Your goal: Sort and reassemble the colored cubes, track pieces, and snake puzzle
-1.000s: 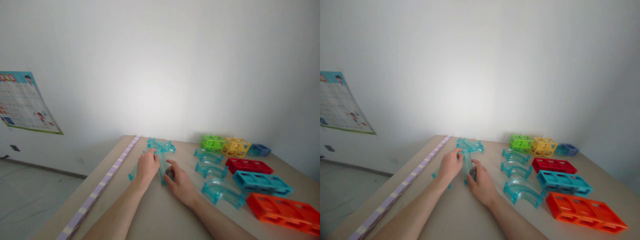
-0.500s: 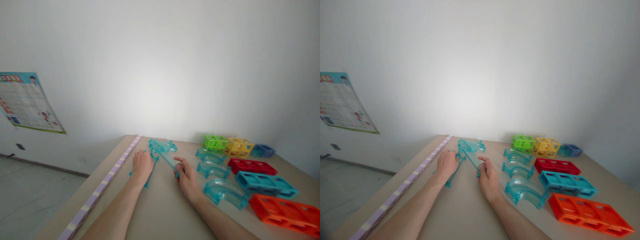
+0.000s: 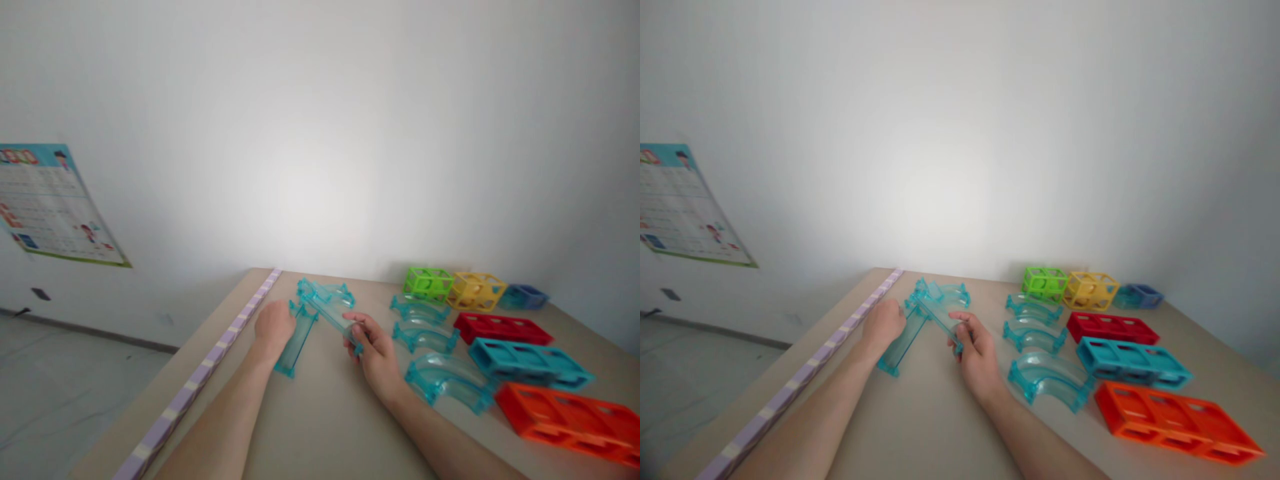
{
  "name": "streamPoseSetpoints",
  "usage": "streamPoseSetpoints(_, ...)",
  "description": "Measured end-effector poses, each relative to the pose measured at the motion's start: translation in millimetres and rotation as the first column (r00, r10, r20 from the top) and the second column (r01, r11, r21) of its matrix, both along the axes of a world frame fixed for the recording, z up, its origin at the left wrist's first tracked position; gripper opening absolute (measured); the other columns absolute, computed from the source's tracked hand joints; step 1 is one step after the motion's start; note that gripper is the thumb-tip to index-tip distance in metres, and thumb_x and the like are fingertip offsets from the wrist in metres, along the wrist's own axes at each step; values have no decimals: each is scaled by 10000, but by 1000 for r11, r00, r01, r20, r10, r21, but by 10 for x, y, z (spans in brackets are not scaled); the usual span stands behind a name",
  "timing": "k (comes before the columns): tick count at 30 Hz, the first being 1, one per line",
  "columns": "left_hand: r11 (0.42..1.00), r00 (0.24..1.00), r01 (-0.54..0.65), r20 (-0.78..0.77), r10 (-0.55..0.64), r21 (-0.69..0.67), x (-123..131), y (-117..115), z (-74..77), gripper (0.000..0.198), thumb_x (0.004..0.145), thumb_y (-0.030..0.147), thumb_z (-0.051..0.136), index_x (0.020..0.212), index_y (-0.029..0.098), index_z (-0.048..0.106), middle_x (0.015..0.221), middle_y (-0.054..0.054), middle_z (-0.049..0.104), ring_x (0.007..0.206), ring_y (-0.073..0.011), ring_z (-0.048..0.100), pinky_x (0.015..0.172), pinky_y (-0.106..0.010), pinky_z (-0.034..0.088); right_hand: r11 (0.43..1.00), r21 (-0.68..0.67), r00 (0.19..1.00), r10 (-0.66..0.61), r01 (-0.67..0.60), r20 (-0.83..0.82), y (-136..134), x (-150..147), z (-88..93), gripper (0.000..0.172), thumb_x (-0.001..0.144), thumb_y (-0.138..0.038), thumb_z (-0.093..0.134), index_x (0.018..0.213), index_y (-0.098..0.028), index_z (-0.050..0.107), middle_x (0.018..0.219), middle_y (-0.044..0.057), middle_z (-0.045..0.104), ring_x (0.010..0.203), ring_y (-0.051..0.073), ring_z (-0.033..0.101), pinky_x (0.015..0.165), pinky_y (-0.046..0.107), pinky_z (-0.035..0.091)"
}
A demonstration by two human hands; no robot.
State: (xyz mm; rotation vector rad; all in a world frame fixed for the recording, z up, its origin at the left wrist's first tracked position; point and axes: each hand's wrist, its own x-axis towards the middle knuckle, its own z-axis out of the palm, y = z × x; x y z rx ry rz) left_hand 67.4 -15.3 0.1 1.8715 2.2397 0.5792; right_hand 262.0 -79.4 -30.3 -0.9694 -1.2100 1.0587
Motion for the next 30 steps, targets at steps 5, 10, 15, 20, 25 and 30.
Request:
streamPoseSetpoints(5, 998, 971, -54, 235, 48, 19, -31, 75, 1, 136, 791, 166, 521, 828, 142, 650, 957, -216, 710, 993, -327, 658, 821, -377, 465, 996, -86, 991, -5, 16, 133, -29, -14, 32, 440, 849, -412, 488, 1189, -149, 582, 550, -50, 505, 437, 108, 411, 424, 223, 326)
streamPoseSetpoints(10, 997, 785, -74, 616, 69, -17, -35, 136, -21, 153, 797, 210, 513, 662, 183, 577, 528, -55, 606, 514, -214, 613, 525, -294, 440, 991, -104, 934, -48, 90, 355, 31, -22, 38, 414, 792, -312, 473, 1076, -121, 707, 681, 28, 650, 539, 150, 545, 551, 276, 443)
streamPoseSetpoints(15, 995, 362, -68, 928, 90, -69, -27, 133, 72, 92, 817, 219, 489, 751, 179, 539, 476, 48, 470, 317, -97, 401, 347, -203, 304, 999, 7, 876, -43, 45, 479, 21, -13, 35, 382, 789, -248, 460, 1033, -139, 734, 927, 89, 726, 798, 214, 645, 799, 348, 482)
streamPoseSetpoints(20, 990, -103, 143, 994, 30, -15, -39, 57, 267, 150, 843, 142, 417, 718, 157, 497, 509, 59, 398, 334, -47, 353, 348, -146, 301, 998, -9, 934, -58, 66, 353, -23, -18, 7, 416, 842, -354, 464, 1117, -133, 685, 649, 22, 618, 549, 149, 544, 565, 282, 454)
streamPoseSetpoints(25, 962, -342, 264, 939, 27, 69, 47, -27, 304, 287, 933, 273, 334, 749, 148, 517, 533, 53, 374, 340, -43, 328, 338, -142, 284, 993, -107, 998, -57, 59, 30, 0, -33, 25, 543, 807, -513, 531, 1187, -127, 579, 532, -73, 445, 380, 89, 385, 373, 211, 296)
streamPoseSetpoints(30, 910, -371, 401, 927, 54, 108, 273, -133, 221, 404, 824, 563, 556, 843, 160, 555, 631, 26, 514, 358, -56, 378, 322, -182, 290, 995, -99, 996, 22, -31, -89, -8, -92, 45, 501, 806, -579, 547, 1098, -173, 516, 555, -67, 500, 385, 96, 436, 349, 197, 323)
